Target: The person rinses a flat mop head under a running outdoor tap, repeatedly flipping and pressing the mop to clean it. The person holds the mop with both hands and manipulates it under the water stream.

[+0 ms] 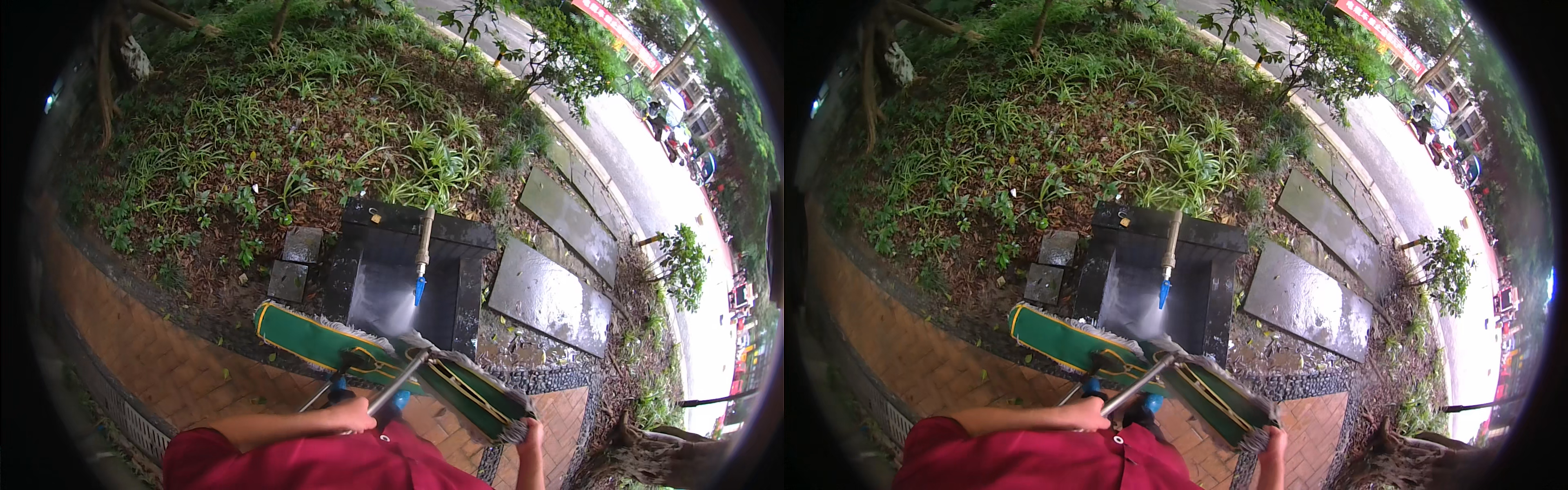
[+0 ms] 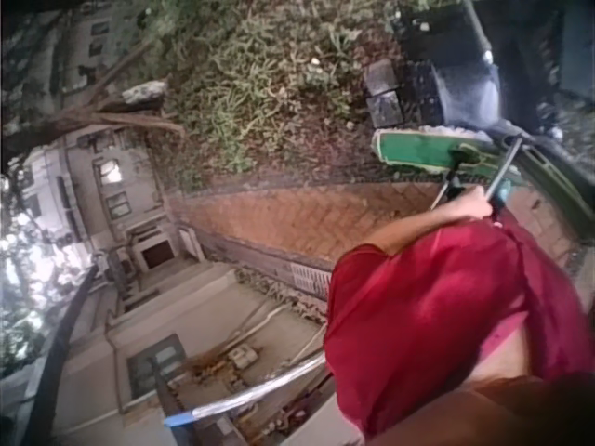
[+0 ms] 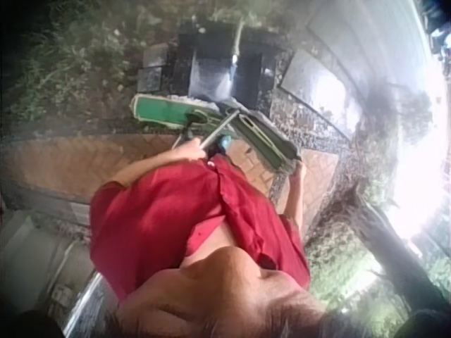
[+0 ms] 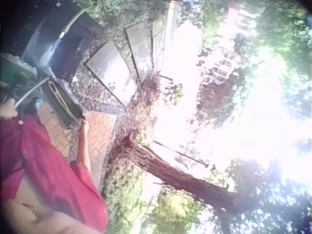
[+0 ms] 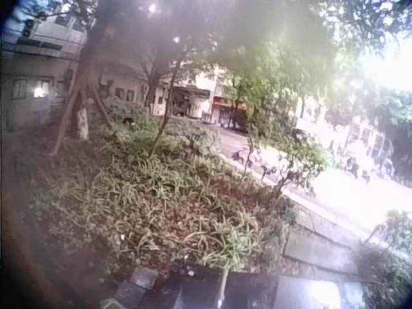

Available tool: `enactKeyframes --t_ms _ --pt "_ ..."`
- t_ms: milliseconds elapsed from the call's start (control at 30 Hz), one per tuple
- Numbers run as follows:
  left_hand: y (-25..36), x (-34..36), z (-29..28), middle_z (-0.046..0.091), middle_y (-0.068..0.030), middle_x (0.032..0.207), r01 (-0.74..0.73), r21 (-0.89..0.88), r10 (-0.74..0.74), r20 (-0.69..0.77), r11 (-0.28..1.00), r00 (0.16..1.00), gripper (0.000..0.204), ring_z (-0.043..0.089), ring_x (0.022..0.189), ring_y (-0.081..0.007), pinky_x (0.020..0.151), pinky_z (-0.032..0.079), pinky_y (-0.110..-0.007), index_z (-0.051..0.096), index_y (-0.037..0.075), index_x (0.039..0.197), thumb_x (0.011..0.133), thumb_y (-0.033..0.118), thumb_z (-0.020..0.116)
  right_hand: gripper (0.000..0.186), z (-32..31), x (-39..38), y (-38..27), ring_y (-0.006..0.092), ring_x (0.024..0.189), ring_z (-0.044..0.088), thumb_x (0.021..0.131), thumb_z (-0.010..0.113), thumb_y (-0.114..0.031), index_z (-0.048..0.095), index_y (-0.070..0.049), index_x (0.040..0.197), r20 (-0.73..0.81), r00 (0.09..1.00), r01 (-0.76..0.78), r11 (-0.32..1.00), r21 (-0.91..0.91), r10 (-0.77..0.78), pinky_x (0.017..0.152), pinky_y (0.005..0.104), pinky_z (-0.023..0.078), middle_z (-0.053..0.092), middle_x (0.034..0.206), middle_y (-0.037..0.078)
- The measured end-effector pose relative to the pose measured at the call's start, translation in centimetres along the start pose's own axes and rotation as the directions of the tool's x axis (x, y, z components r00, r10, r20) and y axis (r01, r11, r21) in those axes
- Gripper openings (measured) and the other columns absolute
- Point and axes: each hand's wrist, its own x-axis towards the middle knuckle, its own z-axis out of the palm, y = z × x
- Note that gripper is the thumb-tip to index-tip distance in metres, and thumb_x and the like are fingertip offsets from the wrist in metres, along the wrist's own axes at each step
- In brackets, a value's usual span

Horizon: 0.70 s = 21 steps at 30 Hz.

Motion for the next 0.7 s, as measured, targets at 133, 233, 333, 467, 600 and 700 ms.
enactKeyframes --t_ms 133,233,333,467,600,700 --pt "-1.9 3.4 -1.3 0.056 -0.0117 0.055 0.071 -0.065 -0.079 -0.125 0.995 0.989 0.025 0.054 0.045 -0.0175 0.046 0.045 -0.028 0.053 -0.008 0.066 0.062 0.016 0.055 0.003 10.6 0.5 3.8 0.0192 0.049 0.048 0.062 0.051 -0.005 0.048 -0.004 0.062 -0.043 0.995 0.094 0.996 0.006 -0.093 0.050 0.0321 0.042 0.049 0.057 0.006" --pt "-0.9 2.6 -1.8 0.055 -0.0115 0.055 0.066 -0.055 -0.070 -0.074 0.996 0.995 0.023 0.052 0.044 -0.0169 0.043 0.043 -0.028 0.052 -0.008 0.068 0.063 0.015 0.054 0.003 11.6 0.0 2.1 0.0197 0.050 0.049 0.063 0.052 -0.004 0.049 -0.004 0.063 0.018 0.999 0.036 0.999 0.035 -0.037 0.051 0.0330 0.043 0.049 0.058 0.006" --pt "0.7 0.3 -1.1 0.056 -0.0129 0.056 -0.028 -0.085 0.023 -0.060 0.996 0.998 0.023 0.053 0.045 -0.0171 0.045 0.044 -0.028 0.055 -0.007 0.069 0.063 0.015 0.052 0.001 5.7 -0.2 -0.1 0.0214 0.053 0.051 0.065 0.048 -0.005 0.047 -0.004 0.065 -0.127 0.991 -0.045 0.999 0.029 0.048 0.053 0.0342 0.045 0.049 0.059 0.006" --pt "1.8 -1.5 -0.5 0.056 -0.0243 0.074 -0.087 0.196 0.079 0.052 0.977 0.996 0.034 0.058 0.071 -0.0318 0.060 0.044 -0.037 0.054 -0.007 0.080 0.064 0.022 0.053 0.006 -0.7 -3.2 -5.8 0.0220 0.057 0.054 0.064 0.045 -0.007 0.048 -0.003 0.068 0.009 0.999 -0.050 0.993 0.107 0.049 0.057 0.0346 0.047 0.053 0.063 0.007" --pt "1.3 -1.2 -0.3 0.057 -0.0226 0.073 -0.107 0.199 0.111 -0.012 0.974 0.994 0.031 0.058 0.069 -0.0310 0.059 0.045 -0.038 0.055 -0.006 0.076 0.063 0.022 0.054 0.008 -4.2 0.1 -4.9 0.0233 0.057 0.053 0.061 0.045 -0.009 0.049 -0.004 0.066 0.039 0.996 -0.081 0.992 0.095 0.077 0.057 0.0363 0.047 0.052 0.062 0.008" --pt "-0.2 1.0 -1.1 0.057 -0.0146 0.060 0.066 0.074 -0.065 -0.016 0.995 0.998 0.026 0.057 0.054 -0.0234 0.051 0.045 -0.033 0.055 -0.005 0.070 0.063 0.020 0.053 0.004 0.3 2.9 -1.3 0.0208 0.053 0.051 0.059 0.047 -0.006 0.047 -0.005 0.064 0.013 0.999 -0.037 0.996 -0.076 0.038 0.052 0.0341 0.045 0.050 0.060 0.006"
